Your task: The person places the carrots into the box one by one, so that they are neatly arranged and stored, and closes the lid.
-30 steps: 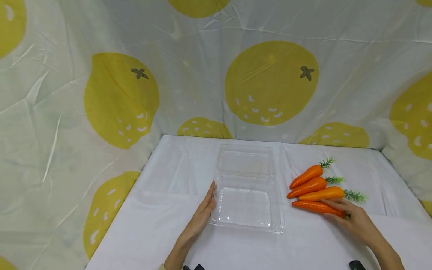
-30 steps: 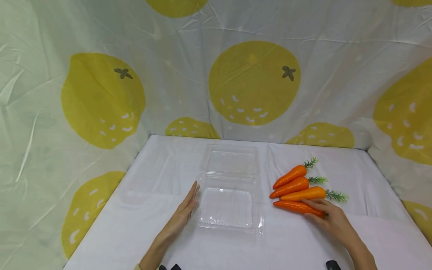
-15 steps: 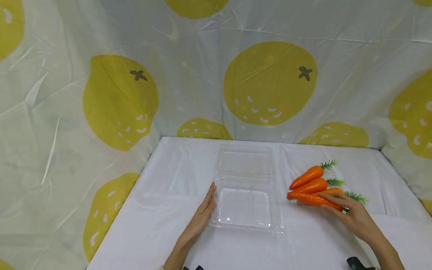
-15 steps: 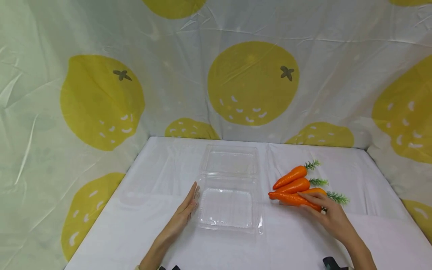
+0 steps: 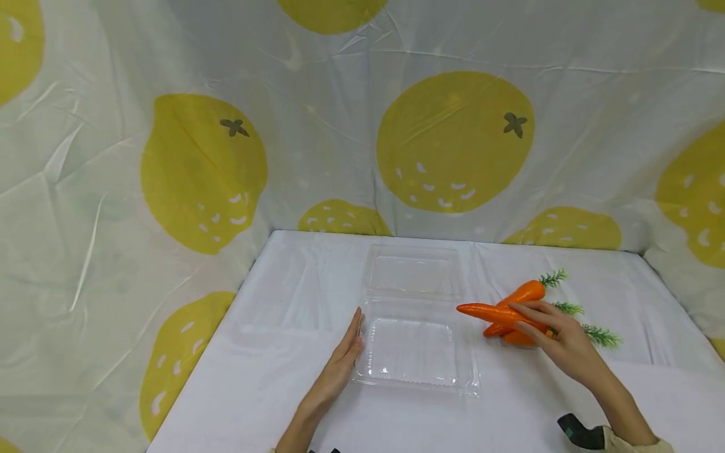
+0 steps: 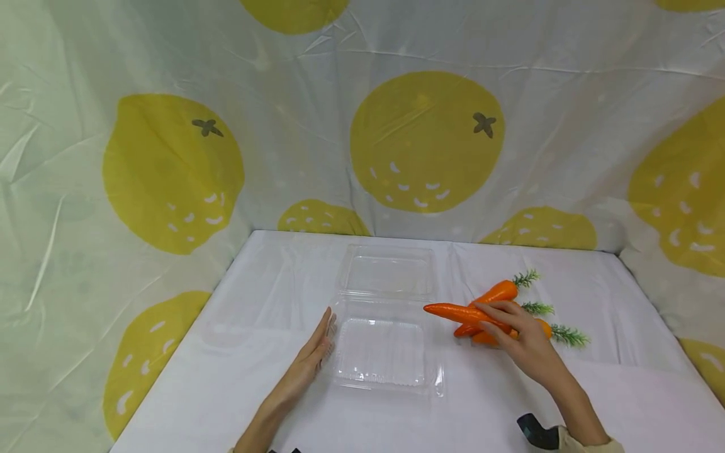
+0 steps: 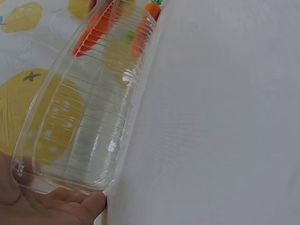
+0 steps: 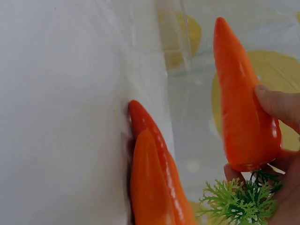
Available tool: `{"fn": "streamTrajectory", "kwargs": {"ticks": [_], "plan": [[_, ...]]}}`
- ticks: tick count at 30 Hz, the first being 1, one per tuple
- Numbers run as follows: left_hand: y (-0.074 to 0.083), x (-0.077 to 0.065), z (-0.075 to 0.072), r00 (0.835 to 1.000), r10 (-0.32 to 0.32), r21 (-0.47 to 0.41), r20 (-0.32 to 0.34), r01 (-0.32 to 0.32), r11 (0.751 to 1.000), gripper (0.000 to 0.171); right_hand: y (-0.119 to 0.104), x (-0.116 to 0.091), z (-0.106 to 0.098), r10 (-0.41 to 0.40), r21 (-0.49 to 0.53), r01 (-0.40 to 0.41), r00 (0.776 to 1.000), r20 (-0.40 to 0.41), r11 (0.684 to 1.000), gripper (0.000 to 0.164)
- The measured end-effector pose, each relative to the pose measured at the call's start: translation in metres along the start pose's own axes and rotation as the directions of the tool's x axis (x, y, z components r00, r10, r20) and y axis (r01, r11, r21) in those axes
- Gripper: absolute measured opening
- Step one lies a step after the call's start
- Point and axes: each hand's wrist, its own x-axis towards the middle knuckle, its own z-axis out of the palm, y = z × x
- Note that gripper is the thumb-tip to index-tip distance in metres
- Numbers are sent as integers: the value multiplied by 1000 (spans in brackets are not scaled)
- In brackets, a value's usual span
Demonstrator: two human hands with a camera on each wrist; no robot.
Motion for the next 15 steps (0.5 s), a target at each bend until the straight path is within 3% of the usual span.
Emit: {"fn": "streamTrajectory", "kwargs": {"ticks": [6, 15], "plan": [[-1, 0, 0, 1000, 6, -2, 6, -6, 1000, 58, -13, 17, 17, -45, 65, 41, 997, 66, 997, 43], [-1, 0, -1, 1000, 5, 11, -7, -5, 1000, 58, -32, 36, 43, -28, 147, 6, 989, 144, 989, 37]]}}
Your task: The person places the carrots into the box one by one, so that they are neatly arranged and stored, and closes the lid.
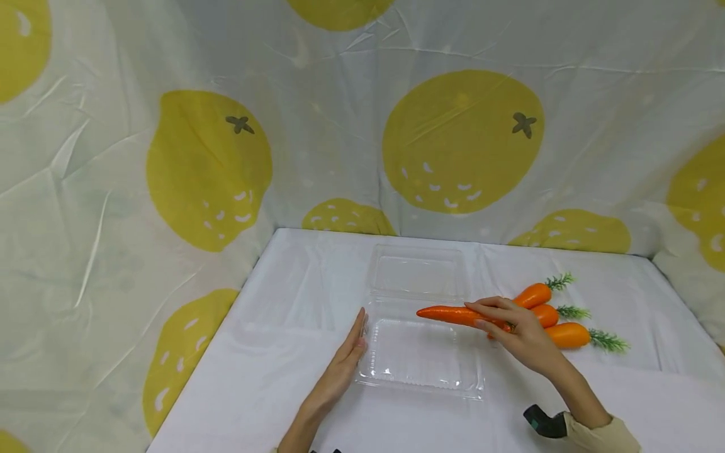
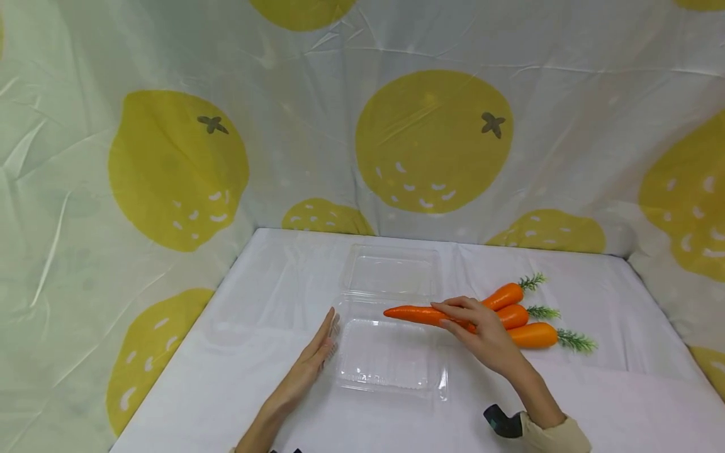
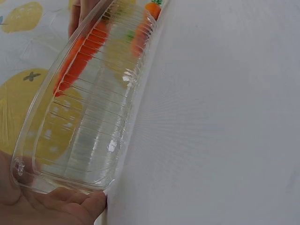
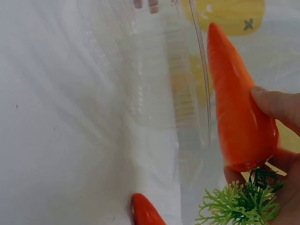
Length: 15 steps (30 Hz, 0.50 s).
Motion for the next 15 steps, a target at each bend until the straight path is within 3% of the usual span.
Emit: {"fn": "streamTrajectory", "kwargs": {"ticks": [8, 15], "plan": [[1, 0, 0, 1000, -17, 18, -16, 17, 1000, 59, -9, 13, 18, -34, -15, 34, 999, 17, 999, 33], [1, 0, 1, 1000, -22, 18, -10, 22, 1000, 59, -15, 19, 30, 1, -32, 0, 1000, 18, 999, 31]]}}
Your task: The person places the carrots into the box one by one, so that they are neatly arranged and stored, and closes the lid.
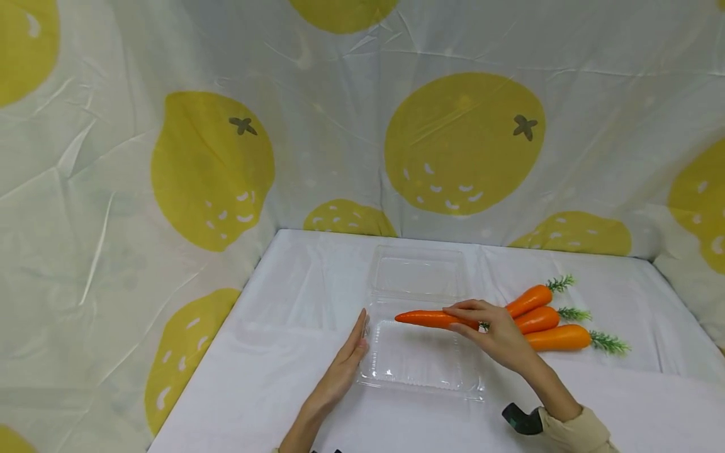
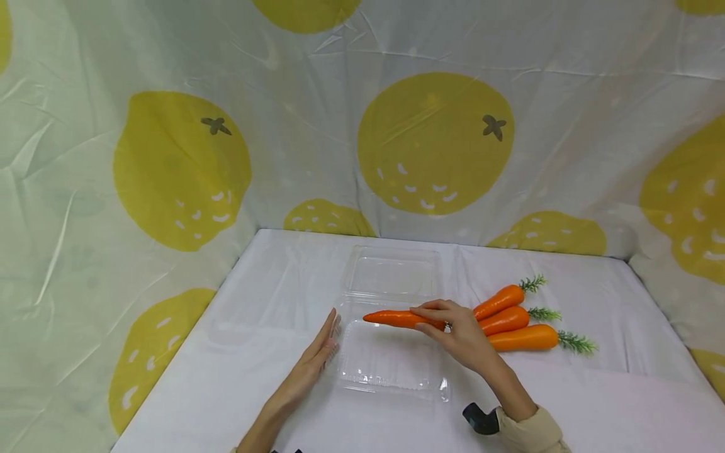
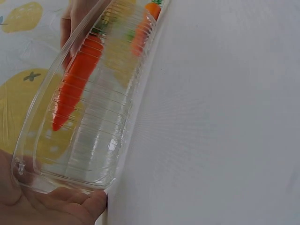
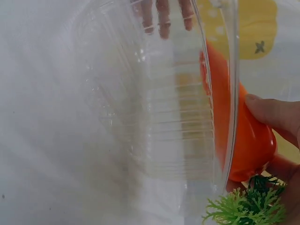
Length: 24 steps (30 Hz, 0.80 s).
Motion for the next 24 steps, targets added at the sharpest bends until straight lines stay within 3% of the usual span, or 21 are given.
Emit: {"fn": "streamTrajectory", "kwargs": {"ticks": [16, 24], "plan": [[-3, 0, 0, 999, 34, -11, 10, -34, 999, 59, -8, 12, 29, 78, -111, -74, 996, 32, 991, 31], [-3, 0, -1, 999, 35, -17, 9, -35, 999, 59, -9, 15, 34, 51, -163, -45, 998, 34, 986, 32]]}}
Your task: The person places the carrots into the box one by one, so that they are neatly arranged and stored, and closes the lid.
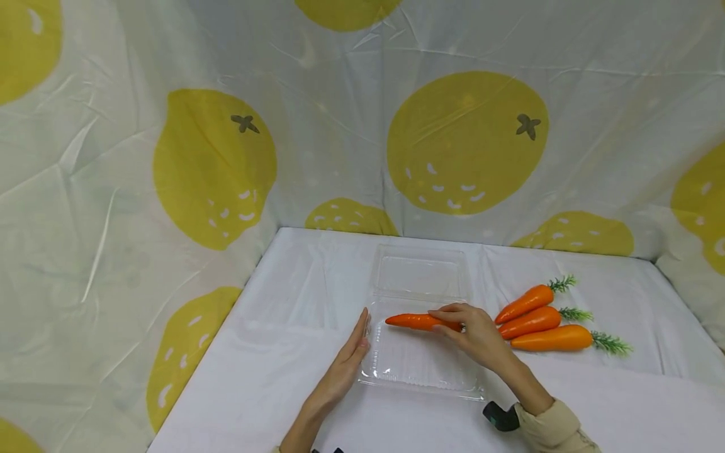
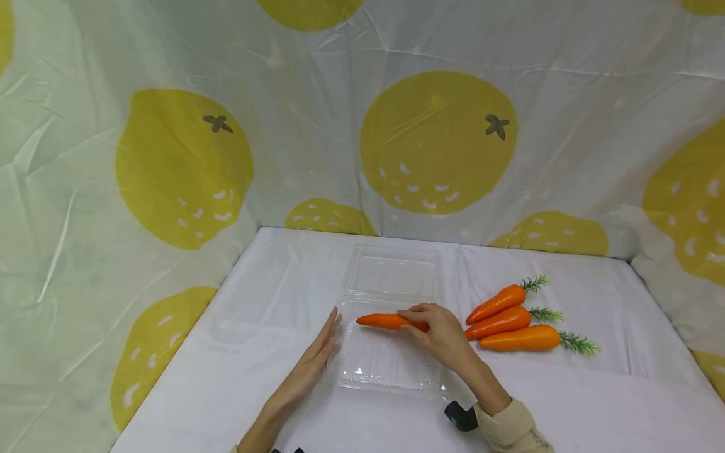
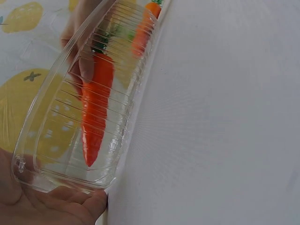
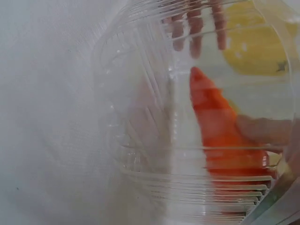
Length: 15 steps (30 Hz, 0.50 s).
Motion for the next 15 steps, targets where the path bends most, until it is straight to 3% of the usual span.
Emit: {"fn": "streamTrajectory", "kwargs": {"ticks": [15], "plan": [[0, 1, 0, 1000, 4, 8, 2, -4, 1000, 59, -3, 6, 7, -4, -42, 8, 997, 81, 999, 29]]}}
